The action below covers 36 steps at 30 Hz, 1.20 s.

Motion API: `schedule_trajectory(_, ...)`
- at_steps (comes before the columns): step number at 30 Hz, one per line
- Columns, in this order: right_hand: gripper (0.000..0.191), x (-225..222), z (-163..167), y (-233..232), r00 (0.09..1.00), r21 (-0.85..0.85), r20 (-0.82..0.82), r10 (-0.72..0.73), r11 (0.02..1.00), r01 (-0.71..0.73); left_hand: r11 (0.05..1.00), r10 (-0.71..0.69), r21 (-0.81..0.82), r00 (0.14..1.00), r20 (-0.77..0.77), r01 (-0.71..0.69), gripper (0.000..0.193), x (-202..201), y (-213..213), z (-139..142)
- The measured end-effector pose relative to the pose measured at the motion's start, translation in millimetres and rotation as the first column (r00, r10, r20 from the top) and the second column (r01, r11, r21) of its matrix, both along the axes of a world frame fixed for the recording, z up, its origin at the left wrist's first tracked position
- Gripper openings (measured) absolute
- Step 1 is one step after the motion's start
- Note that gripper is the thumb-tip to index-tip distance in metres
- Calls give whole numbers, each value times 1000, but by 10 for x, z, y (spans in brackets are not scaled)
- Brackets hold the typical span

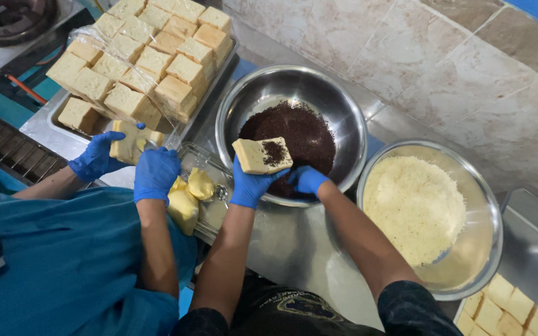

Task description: The person takes slices of bread, spoons dark chocolate sprinkles onto one slice, presses it, then coats the filled sandwich in white shredded coating from a large bowl and places the finished sandwich onto a metal tray. A second worker beside them spreads a yellow filling onto bread slices at the same table.

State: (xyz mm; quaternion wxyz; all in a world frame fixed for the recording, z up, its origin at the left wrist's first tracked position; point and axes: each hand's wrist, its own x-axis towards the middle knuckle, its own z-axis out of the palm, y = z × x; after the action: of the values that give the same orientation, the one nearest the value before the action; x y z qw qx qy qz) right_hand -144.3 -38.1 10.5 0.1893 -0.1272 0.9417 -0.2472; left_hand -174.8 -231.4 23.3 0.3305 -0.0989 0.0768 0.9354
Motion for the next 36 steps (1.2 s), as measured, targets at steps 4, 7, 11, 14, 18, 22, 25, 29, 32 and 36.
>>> schedule_trajectory(4,29,61,-142,-94,988,146,149,27,988,-49,1000,-15,0,1000,3,15,64,31,7,33)
schedule_trajectory(7,25,58,-65,26,985,52,169,-18,999,10,1000,-21,-16,1000,20,21,67,32,13,19)
schedule_trajectory(11,29,-21,309,309,898,-171,399,-183,948,269,997,-9,-70,996,84,15,73,20,19,-55)
schedule_trajectory(14,25,-127,662,443,961,-203,213,-176,954,220,999,-23,-49,1000,19,24,72,32,46,-113)
schedule_trajectory(18,25,-188,945,401,998,-252,4,-67,965,66,997,-67,-38,996,62,70,78,61,160,-115)
schedule_trajectory(22,25,-280,994,306,991,-133,-131,-4,991,-14,994,-86,-57,995,49,89,77,99,244,-62)
schedule_trajectory(25,24,-363,977,294,981,-103,-194,7,994,-27,996,-84,3,996,15,84,74,147,235,-31)
schedule_trajectory(29,22,-443,950,253,978,-76,-210,-21,997,5,995,-97,-15,995,-16,97,72,170,219,-19)
schedule_trajectory(32,22,-469,956,210,966,-52,-255,-26,999,13,995,-97,-19,995,-2,97,71,163,224,-18)
schedule_trajectory(36,22,-497,969,174,971,-48,-237,-32,999,21,994,-105,-16,994,-25,104,72,146,233,-5)
